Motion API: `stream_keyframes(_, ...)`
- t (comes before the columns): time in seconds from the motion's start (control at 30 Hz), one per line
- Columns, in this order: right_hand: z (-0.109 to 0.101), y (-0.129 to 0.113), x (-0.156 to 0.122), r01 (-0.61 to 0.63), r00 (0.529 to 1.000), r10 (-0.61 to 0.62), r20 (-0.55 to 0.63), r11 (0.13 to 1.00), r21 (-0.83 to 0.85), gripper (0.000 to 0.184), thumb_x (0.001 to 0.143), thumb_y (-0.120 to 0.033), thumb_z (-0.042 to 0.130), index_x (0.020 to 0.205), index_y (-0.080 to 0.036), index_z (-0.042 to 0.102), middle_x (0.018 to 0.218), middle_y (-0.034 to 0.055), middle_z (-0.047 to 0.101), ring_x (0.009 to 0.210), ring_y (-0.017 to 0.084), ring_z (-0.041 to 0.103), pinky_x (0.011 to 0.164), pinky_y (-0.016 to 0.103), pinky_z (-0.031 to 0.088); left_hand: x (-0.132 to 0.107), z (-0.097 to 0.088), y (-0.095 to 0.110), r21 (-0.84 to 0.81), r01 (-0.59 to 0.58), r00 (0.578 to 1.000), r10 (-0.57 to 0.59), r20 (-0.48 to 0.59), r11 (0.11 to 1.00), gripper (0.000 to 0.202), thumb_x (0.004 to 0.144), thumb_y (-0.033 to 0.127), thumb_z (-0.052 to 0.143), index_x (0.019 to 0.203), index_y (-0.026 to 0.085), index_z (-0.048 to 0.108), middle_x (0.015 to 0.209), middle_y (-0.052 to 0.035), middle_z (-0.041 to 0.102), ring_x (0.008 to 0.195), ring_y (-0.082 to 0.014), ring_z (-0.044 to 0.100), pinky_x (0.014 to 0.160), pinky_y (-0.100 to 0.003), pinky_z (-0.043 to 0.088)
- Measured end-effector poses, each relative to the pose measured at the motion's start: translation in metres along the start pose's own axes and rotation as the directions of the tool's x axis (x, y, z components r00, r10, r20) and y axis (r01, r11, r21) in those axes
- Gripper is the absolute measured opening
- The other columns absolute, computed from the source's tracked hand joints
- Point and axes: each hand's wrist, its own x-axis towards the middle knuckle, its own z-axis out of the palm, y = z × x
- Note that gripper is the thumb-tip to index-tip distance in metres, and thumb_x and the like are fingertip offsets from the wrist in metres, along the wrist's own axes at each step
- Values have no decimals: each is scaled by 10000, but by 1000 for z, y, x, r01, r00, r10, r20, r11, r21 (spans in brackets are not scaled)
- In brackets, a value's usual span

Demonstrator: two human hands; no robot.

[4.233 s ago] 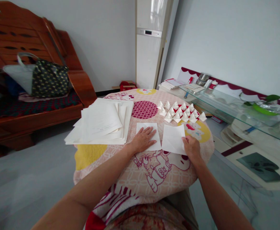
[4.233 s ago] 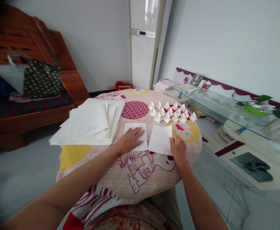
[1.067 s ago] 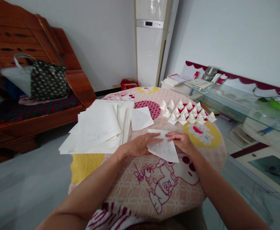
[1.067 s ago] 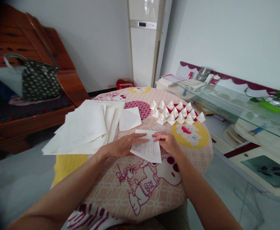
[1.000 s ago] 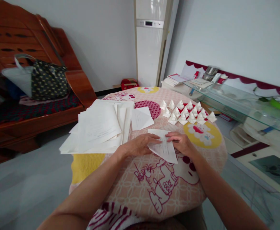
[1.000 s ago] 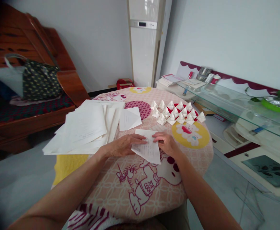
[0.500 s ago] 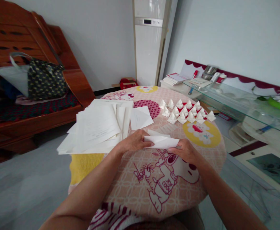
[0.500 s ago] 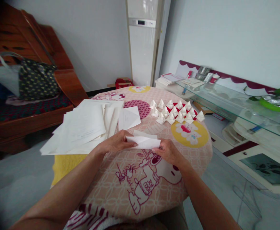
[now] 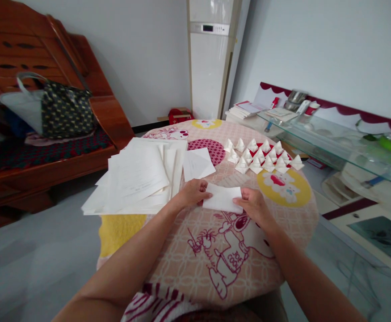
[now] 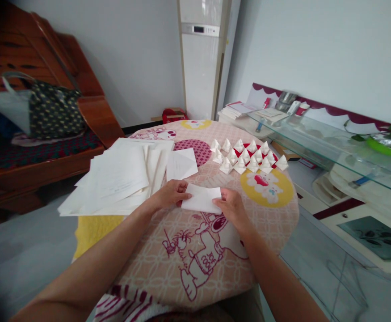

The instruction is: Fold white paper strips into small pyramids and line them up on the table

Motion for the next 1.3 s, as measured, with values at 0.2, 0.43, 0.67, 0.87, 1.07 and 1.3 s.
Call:
stream_keyframes(0.2,2,1,-1,62,968,-135,-212,946,-317,642,645,-297,716,1268,-143,709,525,-51,603,508,169,545,521,272,410,-1,5,11,234,128,985,-96,-145,964,563,757,192,745,1302,134,616,725,3,715,748,-202,697,708,-286,491)
stream_keyframes(0.43,2,0,-6,39,978,-112,-173,924,-379,354,705,-277,635,970,-122,811,636,34,701,567,175,601,560,276,436,-3,7,14,282,176,978,-137,-155,943,702,788,210,745,1441,119,502,801,-24,758,824,-219,730,817,-301,513)
stream_keyframes(0.67,4,-5,-8,-4,985,-79,-154,881,-473,242,746,-253,655,887,-151,824,794,83,782,723,218,708,696,295,509,-3,6,13,289,181,977,-139,-160,940,706,787,219,755,1439,109,508,806,-35,767,842,-229,741,833,-304,518)
stream_keyframes(0.87,4,-8,-8,16,987,-94,-132,866,-500,215,774,-232,645,860,-157,827,866,99,801,787,226,731,718,287,507,-2,7,11,270,177,979,-142,-145,947,698,792,228,750,1437,115,510,770,-22,761,807,-225,746,811,-298,520)
stream_keyframes(1.07,4,-7,-8,3,986,-91,-143,853,-521,209,779,-236,649,855,-154,826,838,96,795,751,218,720,693,282,494,-2,7,9,260,155,984,-126,-126,953,698,801,231,738,1448,115,502,717,-7,749,774,-217,744,781,-290,514)
stream_keyframes(1.3,4,-4,-6,-6,985,-80,-150,865,-501,231,773,-246,651,895,-155,825,857,89,799,766,221,726,725,291,516,-2,7,7,286,152,984,-118,-133,946,706,806,231,733,1463,123,495,741,-13,756,805,-217,742,791,-291,513)
